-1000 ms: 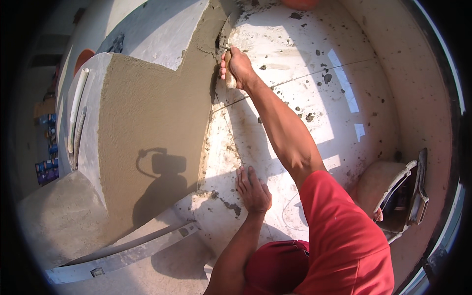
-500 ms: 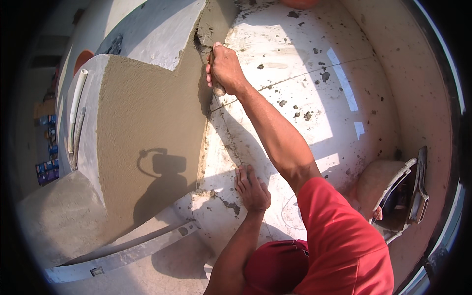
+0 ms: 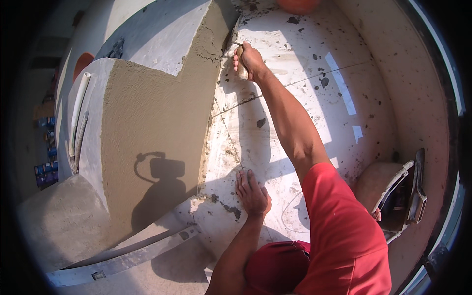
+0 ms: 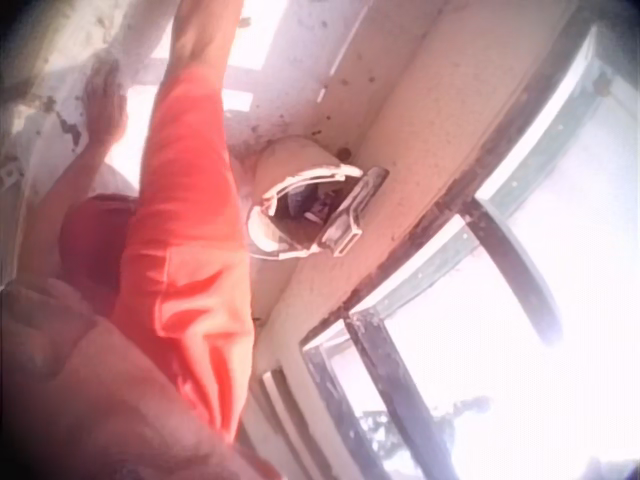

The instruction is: The person applies cement to a wall and the side of a step using a trowel, taking mortar from a bucket.

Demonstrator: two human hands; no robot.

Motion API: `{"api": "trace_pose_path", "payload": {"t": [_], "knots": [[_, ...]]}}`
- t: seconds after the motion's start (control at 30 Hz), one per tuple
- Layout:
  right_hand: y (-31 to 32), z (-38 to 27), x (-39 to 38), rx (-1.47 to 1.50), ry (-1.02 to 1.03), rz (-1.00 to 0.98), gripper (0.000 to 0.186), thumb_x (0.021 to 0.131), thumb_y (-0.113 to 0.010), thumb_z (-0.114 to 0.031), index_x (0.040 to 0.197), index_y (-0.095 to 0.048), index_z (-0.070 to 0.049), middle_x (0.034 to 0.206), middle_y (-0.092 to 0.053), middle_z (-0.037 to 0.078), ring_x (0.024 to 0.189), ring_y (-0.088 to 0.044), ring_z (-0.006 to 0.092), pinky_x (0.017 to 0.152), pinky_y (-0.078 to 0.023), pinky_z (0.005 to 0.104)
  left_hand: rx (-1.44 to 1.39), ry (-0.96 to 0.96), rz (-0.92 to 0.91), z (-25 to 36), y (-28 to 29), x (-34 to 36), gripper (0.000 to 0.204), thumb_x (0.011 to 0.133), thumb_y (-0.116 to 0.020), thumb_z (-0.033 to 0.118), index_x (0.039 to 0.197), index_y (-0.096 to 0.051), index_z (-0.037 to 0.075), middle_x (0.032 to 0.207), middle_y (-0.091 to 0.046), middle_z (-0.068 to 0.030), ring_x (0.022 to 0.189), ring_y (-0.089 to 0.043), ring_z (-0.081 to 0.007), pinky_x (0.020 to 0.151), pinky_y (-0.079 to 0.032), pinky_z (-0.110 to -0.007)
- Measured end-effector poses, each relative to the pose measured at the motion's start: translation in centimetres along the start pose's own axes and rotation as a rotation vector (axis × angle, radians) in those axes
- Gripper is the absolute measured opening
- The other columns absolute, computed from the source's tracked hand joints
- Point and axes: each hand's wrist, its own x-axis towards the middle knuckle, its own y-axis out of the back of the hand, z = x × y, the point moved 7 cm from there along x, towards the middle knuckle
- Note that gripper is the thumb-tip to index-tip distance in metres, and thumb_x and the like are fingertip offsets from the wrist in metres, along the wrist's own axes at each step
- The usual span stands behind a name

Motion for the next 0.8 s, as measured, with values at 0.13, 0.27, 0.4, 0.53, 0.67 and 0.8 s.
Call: {"api": "trace_pose_path", "payload": {"t": [0.13, 0.27, 0.4, 0.53, 0.67, 0.8], "knots": [[-0.1, -0.6, 2.5, -0.034, 0.001, 0.004, 0.05, 0.115, -0.032, -0.045, 0.1, -0.057, -0.004, 0.077, -0.059, 0.007, 0.059, -0.057, 0.0177, 0.055, -0.059, 0.0372, -0.01, 0.033, -0.008, -0.2, -0.5, -0.2, 0.068, 0.096, -0.065, 0.016, 0.159, -0.045, -0.004, 0.165, -0.038, -0.0274, 0.155, -0.035, -0.05, 0.127, -0.029, -0.062], [-1.3, -0.6, 1.9, -0.024, 0.003, -0.015, 0.051, 0.116, -0.032, -0.045, 0.101, -0.057, -0.004, 0.076, -0.059, 0.007, 0.057, -0.056, 0.0182, 0.053, -0.058, 0.0366, 0.002, 0.029, -0.004, 0.0, -0.1, -0.1, 0.073, 0.094, -0.07, 0.015, 0.16, -0.044, -0.003, 0.166, -0.037, -0.0271, 0.155, -0.035, -0.0492, 0.128, -0.03, -0.061], [-4.2, -2.0, -0.8, -0.073, 0.086, -0.059, 0.051, 0.117, -0.032, -0.046, 0.101, -0.056, -0.004, 0.074, -0.058, 0.006, 0.056, -0.056, 0.0176, 0.051, -0.056, 0.0362, 0.028, 0.009, -0.002, -0.8, -0.5, -0.7, 0.075, 0.094, -0.072, 0.015, 0.161, -0.043, -0.002, 0.167, -0.035, -0.0269, 0.156, -0.033, -0.0487, 0.128, -0.029, -0.061], [-5.5, -3.4, -2.7, -0.169, 0.196, -0.087, 0.05, 0.118, -0.032, -0.045, 0.101, -0.056, -0.004, 0.073, -0.057, 0.005, 0.055, -0.055, 0.0172, 0.051, -0.054, 0.0358, 0.058, 0.01, -0.027, -1.0, -0.8, -0.7, 0.075, 0.094, -0.073, 0.017, 0.16, -0.044, -0.001, 0.167, -0.035, -0.0272, 0.157, -0.032, -0.0473, 0.128, -0.03, -0.061], [-5.5, -4.1, -3.6, -0.286, 0.284, -0.1, 0.052, 0.118, -0.032, -0.043, 0.1, -0.056, -0.001, 0.072, -0.058, 0.008, 0.052, -0.055, 0.0181, 0.049, -0.053, 0.0371, 0.009, 0.021, -0.026, -0.6, -0.6, -0.6, 0.071, 0.097, -0.069, 0.016, 0.161, -0.042, -0.002, 0.167, -0.034, -0.027, 0.157, -0.032, -0.0484, 0.128, -0.029, -0.062], [-5.5, -4.1, -4.4, -0.364, 0.368, -0.132, 0.053, 0.118, -0.032, -0.042, 0.095, -0.056, -0.001, 0.07, -0.057, 0.008, 0.049, -0.054, 0.0184, 0.045, -0.05, 0.0368, 0.005, 0.008, -0.012, -0.2, 0.0, -0.3, 0.065, 0.101, -0.06, 0.018, 0.16, -0.043, -0.003, 0.165, -0.036, -0.0287, 0.155, -0.033, -0.0505, 0.128, -0.028, -0.063]]}}
